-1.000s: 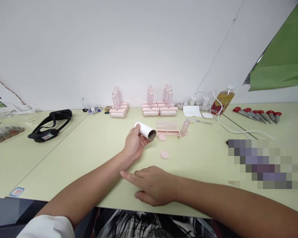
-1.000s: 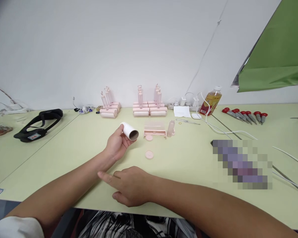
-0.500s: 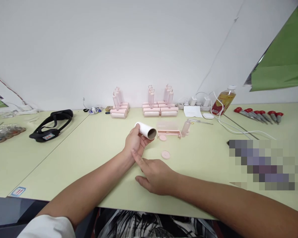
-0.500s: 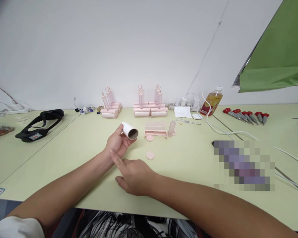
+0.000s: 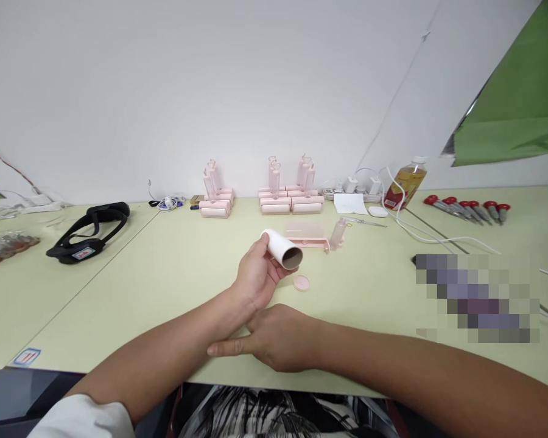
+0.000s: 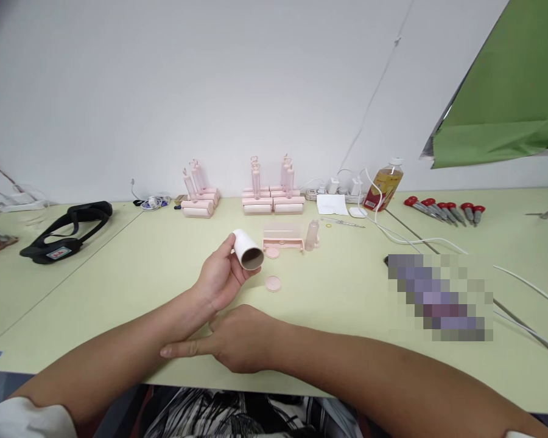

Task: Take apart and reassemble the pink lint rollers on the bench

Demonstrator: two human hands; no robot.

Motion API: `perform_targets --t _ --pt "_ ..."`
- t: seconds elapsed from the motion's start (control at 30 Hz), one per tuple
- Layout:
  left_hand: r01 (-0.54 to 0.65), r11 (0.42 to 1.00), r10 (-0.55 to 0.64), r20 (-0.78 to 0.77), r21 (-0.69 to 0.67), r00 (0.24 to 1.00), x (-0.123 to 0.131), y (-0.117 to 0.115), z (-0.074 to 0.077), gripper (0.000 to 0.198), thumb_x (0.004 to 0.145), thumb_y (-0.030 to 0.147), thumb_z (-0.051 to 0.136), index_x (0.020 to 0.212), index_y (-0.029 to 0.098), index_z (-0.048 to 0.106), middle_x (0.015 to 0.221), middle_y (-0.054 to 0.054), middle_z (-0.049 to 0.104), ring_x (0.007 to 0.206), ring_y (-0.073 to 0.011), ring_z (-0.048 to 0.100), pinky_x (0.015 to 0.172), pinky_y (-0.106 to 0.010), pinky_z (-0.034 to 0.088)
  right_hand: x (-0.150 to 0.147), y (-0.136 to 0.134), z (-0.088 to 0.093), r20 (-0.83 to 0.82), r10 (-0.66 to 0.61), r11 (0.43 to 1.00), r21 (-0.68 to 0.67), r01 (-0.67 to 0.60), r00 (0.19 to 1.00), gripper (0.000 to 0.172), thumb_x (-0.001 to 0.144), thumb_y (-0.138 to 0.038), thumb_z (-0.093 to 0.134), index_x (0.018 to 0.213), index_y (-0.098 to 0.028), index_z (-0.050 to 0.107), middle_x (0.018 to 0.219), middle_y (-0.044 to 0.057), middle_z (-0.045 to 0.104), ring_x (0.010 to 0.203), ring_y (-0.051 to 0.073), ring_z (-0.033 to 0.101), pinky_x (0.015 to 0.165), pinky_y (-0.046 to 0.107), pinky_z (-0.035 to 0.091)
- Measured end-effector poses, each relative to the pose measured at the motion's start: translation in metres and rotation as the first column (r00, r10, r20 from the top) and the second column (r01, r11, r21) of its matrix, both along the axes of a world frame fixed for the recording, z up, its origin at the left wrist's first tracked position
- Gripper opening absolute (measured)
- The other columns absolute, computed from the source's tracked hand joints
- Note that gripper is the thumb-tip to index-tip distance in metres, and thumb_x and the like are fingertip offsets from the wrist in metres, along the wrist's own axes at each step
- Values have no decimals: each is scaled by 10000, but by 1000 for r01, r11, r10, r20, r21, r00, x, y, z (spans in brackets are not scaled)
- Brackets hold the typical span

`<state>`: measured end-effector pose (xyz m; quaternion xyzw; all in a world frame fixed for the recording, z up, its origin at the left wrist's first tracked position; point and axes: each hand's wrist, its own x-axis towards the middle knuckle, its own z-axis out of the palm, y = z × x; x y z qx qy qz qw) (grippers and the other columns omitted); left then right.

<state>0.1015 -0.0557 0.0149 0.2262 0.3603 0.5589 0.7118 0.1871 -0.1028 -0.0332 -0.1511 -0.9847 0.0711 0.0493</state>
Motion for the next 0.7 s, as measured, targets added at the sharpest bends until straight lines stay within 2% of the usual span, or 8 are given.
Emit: perform_targets --t 0.1,0.2,0.3,0.33,0.4,0.57,0.63,0.7 --pt "-6 1000 6 -16 5 1000 -10 7 5 269 901 396 486 1011 157 543 847 -65 641 606 -150 601 488 -254 472 7 4 10 85 -86 996 37 83 993 366 940 -308 398 1261 -271 571 774 35 618 580 147 506 532 253 308" --pt "6 991 10 -120 137 993 -25 20 1 329 818 424 596 1029 174 561 880 -56 651 620 -137 577 524 -244 458 27 14 25 56 -264 964 59 261 963 305 943 -332 396 1062 -197 644 839 65 626 723 187 560 598 278 342" --pt "110 907 45 -353 406 934 -39 30 -11 392 715 379 726 1027 177 603 934 -53 659 764 -162 595 660 -254 482 55 29 38 -3 -585 809 60 584 811 263 913 -371 468 986 -179 633 913 90 617 822 214 569 633 281 346" --pt "177 860 68 -452 479 889 -42 31 -15 408 697 359 745 1042 184 616 972 -57 659 826 -180 599 710 -266 485 63 34 41 -4 -665 746 49 664 747 280 892 -408 498 997 -181 625 928 92 610 828 221 571 625 280 341" --pt "327 759 141 -632 563 762 -48 31 -20 417 701 323 746 1085 207 631 1062 -69 647 952 -221 590 812 -309 476 77 42 41 60 -721 690 -22 723 690 357 838 -478 558 1051 -195 602 948 85 600 801 222 574 594 271 326" --pt "635 527 332 -825 565 458 -54 26 -23 393 791 248 653 1182 253 603 1147 -83 614 1072 -250 551 936 -367 422 83 49 30 164 -684 685 -192 703 711 179 811 -367 562 869 -201 597 879 51 593 680 171 555 546 260 304" --pt "718 474 389 -853 510 349 -55 26 -23 394 802 233 630 1194 253 588 1141 -78 618 1065 -249 549 933 -374 419 81 50 26 162 -689 670 -228 706 707 134 798 -328 558 830 -200 579 832 39 601 667 167 549 536 258 302" --pt "762 473 423 -873 443 245 -56 27 -24 391 813 243 611 1202 253 575 1149 -72 611 1059 -248 546 919 -380 427 80 52 24 165 -714 642 -234 730 680 135 781 -333 568 796 -200 550 783 29 603 639 165 534 513 258 289"
